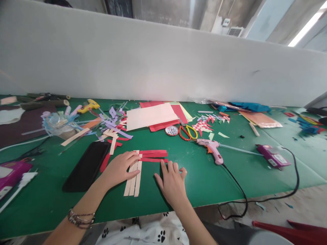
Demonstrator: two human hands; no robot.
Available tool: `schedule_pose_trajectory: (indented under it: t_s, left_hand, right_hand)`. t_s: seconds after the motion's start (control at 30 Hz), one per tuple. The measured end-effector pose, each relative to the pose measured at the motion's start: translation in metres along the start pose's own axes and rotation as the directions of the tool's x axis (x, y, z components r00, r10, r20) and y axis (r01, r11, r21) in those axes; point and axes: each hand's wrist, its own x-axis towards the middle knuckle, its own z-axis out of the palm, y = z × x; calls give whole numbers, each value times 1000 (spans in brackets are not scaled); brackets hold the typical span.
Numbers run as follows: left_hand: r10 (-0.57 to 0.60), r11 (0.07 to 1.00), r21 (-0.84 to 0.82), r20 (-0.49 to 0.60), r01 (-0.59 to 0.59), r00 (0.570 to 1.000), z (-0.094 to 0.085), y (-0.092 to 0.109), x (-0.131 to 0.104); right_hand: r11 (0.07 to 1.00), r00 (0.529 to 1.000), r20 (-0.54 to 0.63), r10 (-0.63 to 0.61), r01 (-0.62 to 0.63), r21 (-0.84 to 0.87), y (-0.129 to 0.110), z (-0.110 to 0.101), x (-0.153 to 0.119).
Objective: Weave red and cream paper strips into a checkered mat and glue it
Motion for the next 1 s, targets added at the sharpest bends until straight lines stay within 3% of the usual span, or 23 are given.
schedule_pose_trajectory:
  t_s: [0.63,0.87,1.0]
  left_hand:
    - [1,1000,-4,2,-1,1000,-4,2,0]
    - [25,996,83,-13,-24,1000,-5,2,-2]
    - [-39,998,37,-20,40,999,-5,3,-5]
  right_hand:
    - [998,998,-46,48,-46,35,10,2,5]
    - [998,996,-73,43,-40,42,9,7,4]
    - [997,995,-85,54,-48,68,7,7,3]
